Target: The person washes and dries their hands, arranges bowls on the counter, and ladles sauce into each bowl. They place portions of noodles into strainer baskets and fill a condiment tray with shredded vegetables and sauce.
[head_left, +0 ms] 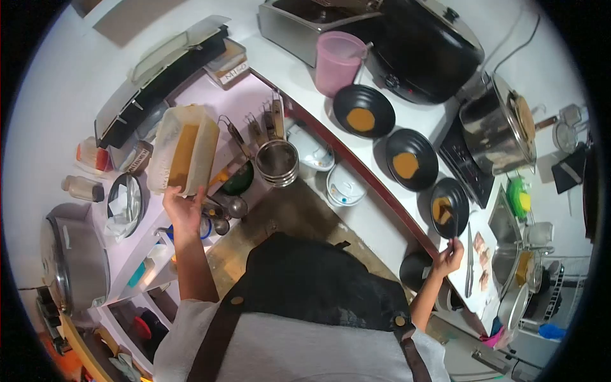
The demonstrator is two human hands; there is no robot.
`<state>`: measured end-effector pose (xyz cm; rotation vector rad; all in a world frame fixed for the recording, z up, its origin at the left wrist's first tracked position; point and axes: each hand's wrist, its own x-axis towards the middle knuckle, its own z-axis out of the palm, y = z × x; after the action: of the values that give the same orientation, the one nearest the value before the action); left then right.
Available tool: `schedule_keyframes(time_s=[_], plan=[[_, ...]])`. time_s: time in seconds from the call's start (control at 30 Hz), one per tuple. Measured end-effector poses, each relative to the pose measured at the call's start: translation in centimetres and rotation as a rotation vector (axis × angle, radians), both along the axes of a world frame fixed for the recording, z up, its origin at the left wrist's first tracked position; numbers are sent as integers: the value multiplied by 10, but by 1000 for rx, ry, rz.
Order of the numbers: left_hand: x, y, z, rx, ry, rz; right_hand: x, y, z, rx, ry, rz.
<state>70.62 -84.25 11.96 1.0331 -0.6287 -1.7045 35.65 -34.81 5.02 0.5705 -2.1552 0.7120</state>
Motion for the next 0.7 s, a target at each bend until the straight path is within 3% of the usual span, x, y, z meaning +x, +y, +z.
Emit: schedule_keyframes(time_s=[0.1, 0.17, 0.2, 0.3, 0.37, 0.4, 0.43, 0.47, 0.5, 0.7], plan=[[7, -25, -24, -29, 64, -5, 6, -10, 7, -119, 187, 105], [-3, -30, -28, -45, 91, 35, 10, -11, 23, -124, 216, 50], [2, -41, -40, 25, 199, -76, 21, -21, 47, -19, 181, -67], [9, -76, -74, -20, 110, -126, 26, -24, 86, 66, 323, -161], [-26, -60, -38, 133, 25, -44, 25, -32, 89, 15, 385, -198], [-30, -71, -50, 144, 67, -13, 17, -21, 54, -211, 216, -102], [-29, -81, -60, 116, 85, -88, 27, -32, 63, -26, -26, -168], [-32, -90, -68, 91, 106, -152, 19, -23, 45, 71, -15, -62], [-42, -97, -72, 96, 122, -169, 23, -29, 44, -40, -31, -84], [-63, -114, -78, -9, -93, -204, 25, -43, 101, -10, 230, -238]])
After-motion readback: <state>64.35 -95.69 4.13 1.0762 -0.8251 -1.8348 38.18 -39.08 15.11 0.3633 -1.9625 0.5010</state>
